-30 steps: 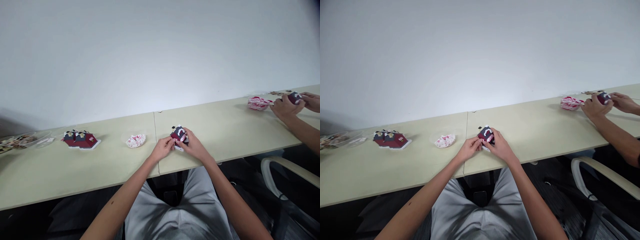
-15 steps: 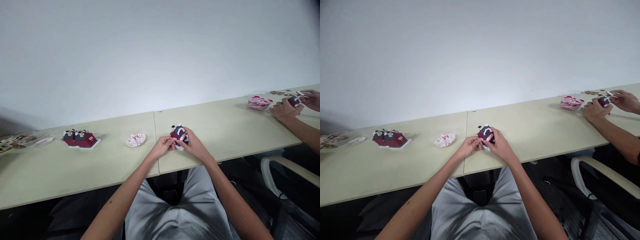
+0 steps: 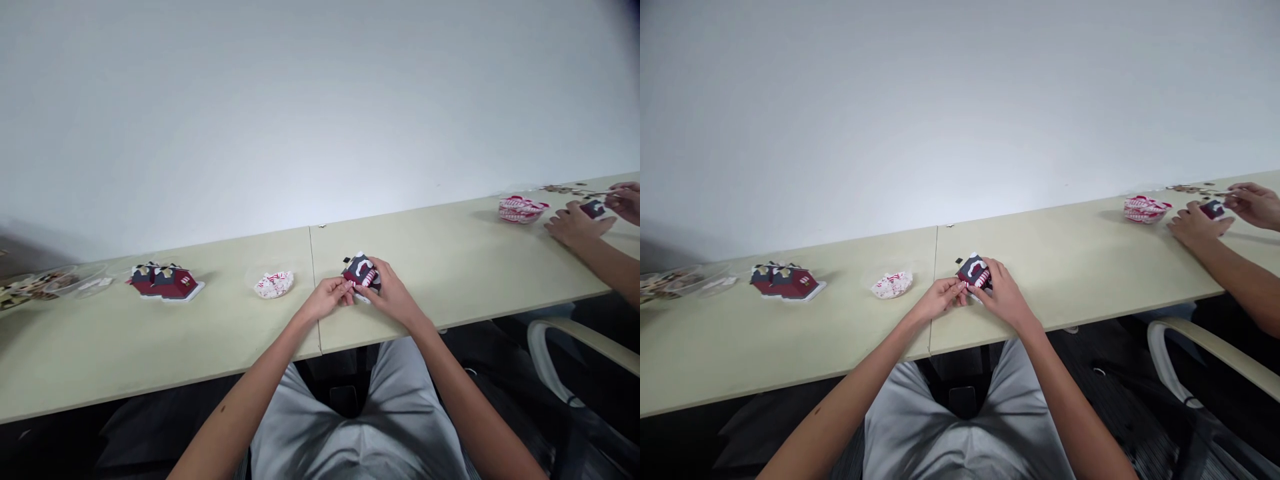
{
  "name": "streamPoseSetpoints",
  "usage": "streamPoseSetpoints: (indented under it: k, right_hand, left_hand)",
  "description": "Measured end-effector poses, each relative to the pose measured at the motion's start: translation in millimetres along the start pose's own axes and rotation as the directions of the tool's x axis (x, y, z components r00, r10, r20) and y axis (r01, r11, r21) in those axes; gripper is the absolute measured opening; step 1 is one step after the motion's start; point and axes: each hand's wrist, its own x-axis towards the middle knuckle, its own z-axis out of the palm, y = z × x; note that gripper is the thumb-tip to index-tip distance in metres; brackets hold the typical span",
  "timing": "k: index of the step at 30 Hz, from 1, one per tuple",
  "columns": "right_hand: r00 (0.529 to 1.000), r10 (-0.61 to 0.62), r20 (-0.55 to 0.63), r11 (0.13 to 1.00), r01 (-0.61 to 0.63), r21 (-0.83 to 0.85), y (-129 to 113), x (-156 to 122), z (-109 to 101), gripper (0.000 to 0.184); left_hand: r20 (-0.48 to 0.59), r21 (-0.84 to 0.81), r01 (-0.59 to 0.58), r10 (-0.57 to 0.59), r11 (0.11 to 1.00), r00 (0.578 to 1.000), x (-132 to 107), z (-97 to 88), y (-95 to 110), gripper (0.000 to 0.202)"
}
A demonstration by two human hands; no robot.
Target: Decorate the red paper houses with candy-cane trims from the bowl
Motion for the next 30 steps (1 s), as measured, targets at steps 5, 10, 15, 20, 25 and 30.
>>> streamPoseSetpoints:
  k: [5, 10, 15, 20, 25, 30]
  right_hand:
    - [0.999, -0.032, -0.009, 0.999, 0.032, 0.016, -2.3, 0.0, -2.4, 0.06]
    - [1.0, -0.021, -0.012, 1.0, 0.021, 0.022, -0.2, 0.0, -1.1, 0.061]
    - [0.999, -0.027, -0.02, 0.999, 0.028, 0.027, 2.1, 0.6, 0.7, 0.061]
    - [1.0, -0.003, -0.018, 0.999, 0.004, 0.035, 2.0, 0.1, 0.8, 0.063]
    - [1.0, 0.0, -0.022, 0.998, 0.001, 0.055, -0.4, -0.4, -0.1, 0.062]
    - [1.0, -0.021, -0.019, 0.999, 0.021, 0.041, -1.1, 0.5, -1.3, 0.061]
  left_hand:
    - [0.027, 0.03, -0.022, 0.021, 0.999, 0.999, -0.3, -0.1, -2.0, 0.052]
    - [-0.002, 0.092, -0.072, 0.072, 0.993, 0.997, -2.7, 0.8, -1.6, 0.052]
    - [-0.024, 0.109, -0.078, 0.081, 0.991, 0.996, -3.8, 1.6, -1.4, 0.048]
    - [-0.028, 0.12, -0.082, 0.086, 0.989, 0.996, -4.3, 2.0, -0.7, 0.048]
    - [-0.059, 0.129, -0.088, 0.096, 0.988, 0.994, -4.7, 2.9, 1.3, 0.046]
    - [-0.063, 0.158, -0.084, 0.095, 0.984, 0.994, -5.7, 3.5, 3.7, 0.045]
